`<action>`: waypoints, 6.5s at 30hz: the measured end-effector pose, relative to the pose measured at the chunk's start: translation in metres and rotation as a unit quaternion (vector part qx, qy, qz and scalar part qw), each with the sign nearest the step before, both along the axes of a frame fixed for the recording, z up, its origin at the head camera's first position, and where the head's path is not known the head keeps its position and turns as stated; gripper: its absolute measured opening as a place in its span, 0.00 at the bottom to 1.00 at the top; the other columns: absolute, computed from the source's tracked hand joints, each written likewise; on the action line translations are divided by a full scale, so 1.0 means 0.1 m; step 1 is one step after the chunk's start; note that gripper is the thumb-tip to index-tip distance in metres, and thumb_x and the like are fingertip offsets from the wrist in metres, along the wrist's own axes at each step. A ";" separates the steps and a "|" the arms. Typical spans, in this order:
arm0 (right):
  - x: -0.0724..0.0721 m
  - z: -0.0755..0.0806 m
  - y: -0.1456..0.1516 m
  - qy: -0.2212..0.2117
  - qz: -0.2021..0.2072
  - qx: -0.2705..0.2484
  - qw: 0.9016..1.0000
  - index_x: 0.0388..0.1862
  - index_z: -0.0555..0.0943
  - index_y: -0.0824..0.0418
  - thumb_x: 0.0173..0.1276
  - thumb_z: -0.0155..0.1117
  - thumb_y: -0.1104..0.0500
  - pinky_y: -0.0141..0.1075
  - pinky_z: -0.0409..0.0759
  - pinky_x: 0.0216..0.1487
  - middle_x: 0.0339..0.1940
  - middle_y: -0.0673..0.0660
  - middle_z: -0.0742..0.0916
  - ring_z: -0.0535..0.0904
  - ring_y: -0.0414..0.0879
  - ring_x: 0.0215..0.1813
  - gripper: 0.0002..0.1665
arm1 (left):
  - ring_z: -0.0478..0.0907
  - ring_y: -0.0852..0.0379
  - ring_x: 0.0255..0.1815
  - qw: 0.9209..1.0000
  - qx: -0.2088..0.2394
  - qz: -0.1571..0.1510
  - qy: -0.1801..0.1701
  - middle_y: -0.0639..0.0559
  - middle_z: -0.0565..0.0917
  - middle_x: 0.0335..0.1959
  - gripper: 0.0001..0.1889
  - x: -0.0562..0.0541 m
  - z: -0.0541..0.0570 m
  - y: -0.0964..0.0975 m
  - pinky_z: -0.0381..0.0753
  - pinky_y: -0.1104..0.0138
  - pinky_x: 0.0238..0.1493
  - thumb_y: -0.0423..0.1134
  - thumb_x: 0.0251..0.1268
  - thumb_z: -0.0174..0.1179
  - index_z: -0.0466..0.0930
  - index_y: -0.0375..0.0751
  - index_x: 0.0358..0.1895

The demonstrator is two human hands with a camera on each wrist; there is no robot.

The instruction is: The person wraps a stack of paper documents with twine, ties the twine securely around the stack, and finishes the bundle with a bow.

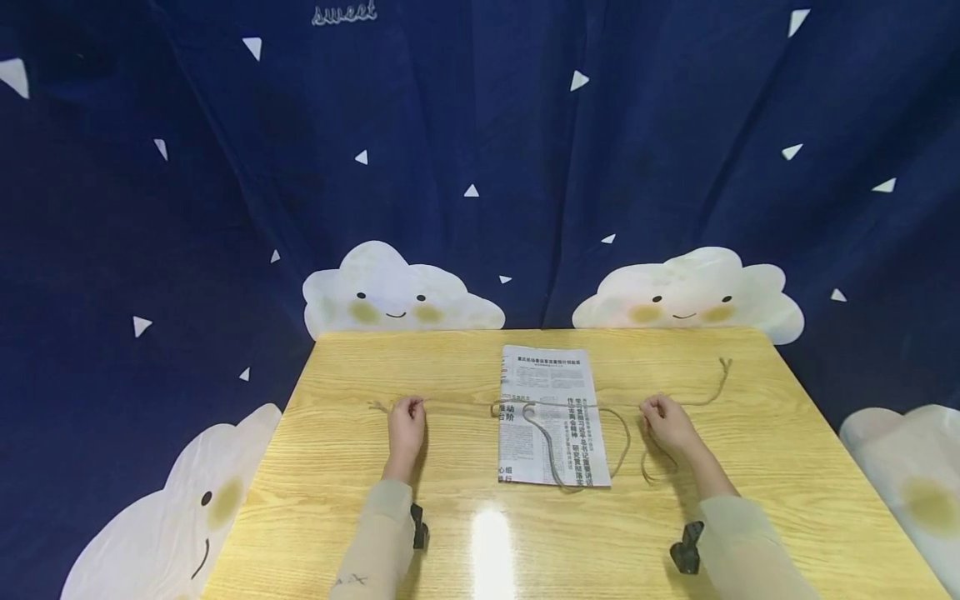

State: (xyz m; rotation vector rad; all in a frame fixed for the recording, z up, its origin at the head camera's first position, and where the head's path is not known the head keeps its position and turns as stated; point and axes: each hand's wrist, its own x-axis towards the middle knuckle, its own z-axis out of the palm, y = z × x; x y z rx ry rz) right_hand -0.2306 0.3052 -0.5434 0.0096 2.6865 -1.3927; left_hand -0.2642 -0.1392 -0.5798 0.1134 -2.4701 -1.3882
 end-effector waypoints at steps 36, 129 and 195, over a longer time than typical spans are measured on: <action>-0.02 -0.31 -0.75 0.135 0.091 0.232 0.959 0.42 0.78 0.62 0.58 0.64 0.63 0.52 0.69 0.46 0.39 0.58 0.81 0.76 0.56 0.44 0.12 | 0.77 0.53 0.39 0.942 -0.269 -0.201 0.004 0.49 0.80 0.34 0.04 0.15 -0.08 0.96 0.78 0.64 0.44 0.32 0.58 0.59 0.78 0.38 0.37; -0.06 -0.02 -0.02 0.103 -0.056 0.199 0.973 0.40 0.76 0.70 0.70 0.51 0.61 0.35 0.72 0.22 0.33 0.64 0.82 0.74 0.46 0.25 0.11 | 0.67 0.60 0.21 0.989 -0.042 -0.134 -0.044 0.48 0.76 0.22 0.05 0.10 -0.04 0.64 0.70 0.72 0.21 0.29 0.61 0.55 0.78 0.31 0.29; -0.01 -0.27 -0.02 0.053 0.003 0.117 0.992 0.41 0.75 0.71 0.70 0.49 0.64 0.38 0.75 0.33 0.34 0.61 0.81 0.74 0.49 0.35 0.10 | 0.70 0.49 0.33 0.998 0.017 0.010 -0.061 0.41 0.70 0.32 0.04 0.05 -0.15 0.49 0.75 0.63 0.31 0.26 0.66 0.46 0.69 0.28 0.33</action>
